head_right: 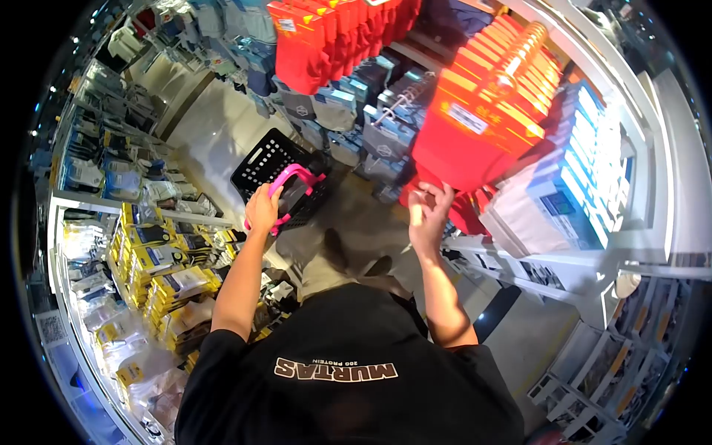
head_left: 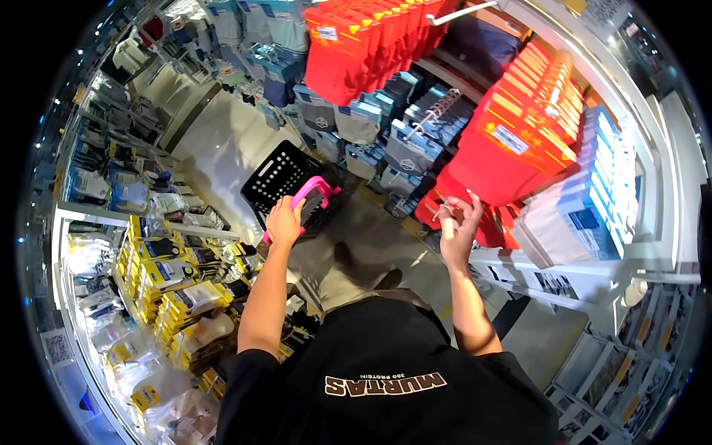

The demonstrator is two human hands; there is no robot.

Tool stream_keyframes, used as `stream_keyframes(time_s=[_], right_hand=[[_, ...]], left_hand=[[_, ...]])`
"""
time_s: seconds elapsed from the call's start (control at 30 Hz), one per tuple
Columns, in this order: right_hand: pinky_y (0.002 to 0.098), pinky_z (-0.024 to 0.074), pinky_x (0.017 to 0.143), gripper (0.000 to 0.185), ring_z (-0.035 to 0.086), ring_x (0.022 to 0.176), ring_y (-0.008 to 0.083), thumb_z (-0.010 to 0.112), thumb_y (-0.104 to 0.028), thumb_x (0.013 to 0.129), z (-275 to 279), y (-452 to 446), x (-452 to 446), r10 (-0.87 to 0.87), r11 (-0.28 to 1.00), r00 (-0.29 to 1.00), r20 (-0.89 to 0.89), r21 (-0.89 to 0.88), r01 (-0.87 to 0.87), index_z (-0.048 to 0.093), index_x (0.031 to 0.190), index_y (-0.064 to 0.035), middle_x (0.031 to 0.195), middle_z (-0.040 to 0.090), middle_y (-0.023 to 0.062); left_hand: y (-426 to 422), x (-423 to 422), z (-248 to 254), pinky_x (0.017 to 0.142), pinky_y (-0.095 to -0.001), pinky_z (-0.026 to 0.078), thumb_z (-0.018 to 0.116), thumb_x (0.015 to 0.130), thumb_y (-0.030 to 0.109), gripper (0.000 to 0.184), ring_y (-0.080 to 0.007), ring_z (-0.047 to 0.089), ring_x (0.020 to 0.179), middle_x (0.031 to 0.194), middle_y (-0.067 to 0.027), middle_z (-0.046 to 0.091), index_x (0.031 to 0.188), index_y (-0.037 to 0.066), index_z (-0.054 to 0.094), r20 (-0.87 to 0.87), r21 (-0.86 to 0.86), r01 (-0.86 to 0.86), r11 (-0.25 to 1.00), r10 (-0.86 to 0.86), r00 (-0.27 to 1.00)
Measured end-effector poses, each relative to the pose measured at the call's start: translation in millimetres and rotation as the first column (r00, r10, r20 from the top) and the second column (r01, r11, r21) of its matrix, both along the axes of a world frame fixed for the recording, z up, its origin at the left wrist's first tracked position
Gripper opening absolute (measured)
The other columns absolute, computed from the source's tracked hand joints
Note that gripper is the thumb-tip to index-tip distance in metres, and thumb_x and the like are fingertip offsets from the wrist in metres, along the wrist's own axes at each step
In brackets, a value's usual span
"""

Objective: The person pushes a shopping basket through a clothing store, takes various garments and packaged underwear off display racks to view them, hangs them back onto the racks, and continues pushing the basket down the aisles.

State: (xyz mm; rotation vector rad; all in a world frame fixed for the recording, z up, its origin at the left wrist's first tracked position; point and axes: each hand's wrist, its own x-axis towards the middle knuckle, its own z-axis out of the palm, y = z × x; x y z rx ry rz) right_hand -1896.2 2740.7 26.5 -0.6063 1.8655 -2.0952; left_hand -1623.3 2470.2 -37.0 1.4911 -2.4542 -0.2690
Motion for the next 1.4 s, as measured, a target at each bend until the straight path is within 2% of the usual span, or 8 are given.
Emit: stream_keyframes(time_s=[0.17,0.37,0.6,0.83,1.03,1.13,1.17,1.4], right_hand=[[0.0265,0.0483,0.076,0.07,0.061,0.09,0.0157,0.065,0.003,0.093,1.9,-18.2,22.4,-0.029,0.999,0.983,-0.179,-0.036,0.023,0.027,0.15,-0.0044,0.121,0.057,0.0166],[0.0235,0.046,0.075,0.047,0.057,0.084,0.009,0.067,-0.003,0.094,-19.4,-48.8,63.1,0.257,0.958,0.966,-0.028,0.138,-0.251,0.047,0.136,0.003,0.101,0.064,0.005],[0.0297,0.0535,0.076,0.044,0.064,0.085,0.0149,0.07,-0.009,0.092,-14.3,-150.9,111.2,0.564,0.782,0.825,-0.039,0.346,-0.518,0.054,0.133,-0.0019,0.101,0.066,0.008],[0.0405,0.0501,0.098,0.06,0.06,0.116,0.0355,0.075,-0.008,0.084,3.0,-308.1,152.7,0.741,0.669,0.514,-0.432,0.546,-0.504,0.05,0.138,-0.0043,0.126,0.06,0.0181],[0.0505,0.0341,0.116,0.076,0.043,0.138,0.0344,0.08,-0.011,0.075,-29.5,-427.3,182.9,0.838,0.528,0.113,-0.533,0.743,-0.411,0.046,0.143,-0.0075,0.139,0.05,0.0149],[0.0517,0.0309,0.115,0.026,0.06,0.109,0.0298,0.074,-0.009,0.073,-67.6,-465.2,191.4,0.839,0.53,0.005,-0.544,0.815,-0.234,0.071,0.099,-0.0096,0.101,0.067,0.0091],[0.0483,0.038,0.106,0.005,0.062,0.093,0.0299,0.07,-0.01,0.073,-78.3,-474.1,193.8,0.735,0.663,0.034,-0.677,0.708,-0.244,0.07,0.078,-0.0108,0.083,0.067,0.0083],[0.0475,0.0421,0.092,0.002,0.062,0.088,0.0322,0.069,-0.012,0.073,-75.4,-518.6,202.0,0.736,0.663,-0.005,-0.677,0.722,-0.2,0.068,0.074,-0.0099,0.079,0.066,0.0108]], left_hand=[[-24.3,4.0,-2.7,0.08,-0.0486,0.051,0.06,0.097,0.047,0.039,-0.0347,0.067,0.092,0.096,-0.012,0.068,0.101,0.008,0.063,-0.002,-0.055,0.009,0.998,-0.009,1.0],[-62.2,12.5,-10.0,0.081,-0.0482,0.05,0.06,0.097,0.048,0.039,-0.0338,0.065,0.095,0.101,-0.0116,0.067,0.103,0.009,0.064,-0.029,-0.005,0.011,1.0,-0.011,1.0],[-106.5,24.0,1.9,0.084,-0.047,0.051,0.061,0.096,0.044,0.037,-0.0338,0.066,0.098,0.105,-0.0135,0.068,0.104,0.008,0.065,-0.068,0.077,0.006,0.997,0.0,0.998],[-166.4,62.1,22.2,0.097,-0.046,0.05,0.074,0.086,0.028,0.047,-0.0345,0.062,0.115,0.122,-0.0123,0.064,0.129,0.012,0.063,-0.425,0.288,0.236,0.928,-0.097,0.9],[-205.6,113.1,18.4,0.089,-0.0486,0.054,0.073,0.083,0.03,0.033,-0.0378,0.068,0.102,0.106,-0.0183,0.071,0.107,0.006,0.07,-0.065,0.378,0.097,0.921,-0.078,0.995],[-215.4,119.3,-13.8,0.084,-0.0501,0.055,0.074,0.083,0.037,0.033,-0.0414,0.069,0.094,0.093,-0.0237,0.072,0.094,0.005,0.072,-0.27,0.426,0.11,0.898,0.01,0.963],[-223.8,119.4,-19.4,0.083,-0.05,0.054,0.075,0.083,0.036,0.033,-0.042,0.069,0.093,0.093,-0.024,0.072,0.093,0.005,0.072,-0.296,0.453,0.106,0.885,0.037,0.954],[-260.4,124.8,-12.5,0.074,-0.047,0.052,0.08,0.081,0.036,0.036,-0.0405,0.069,0.084,0.085,-0.0237,0.07,0.085,0.002,0.071,-0.355,0.539,0.059,0.84,0.163,0.92]])
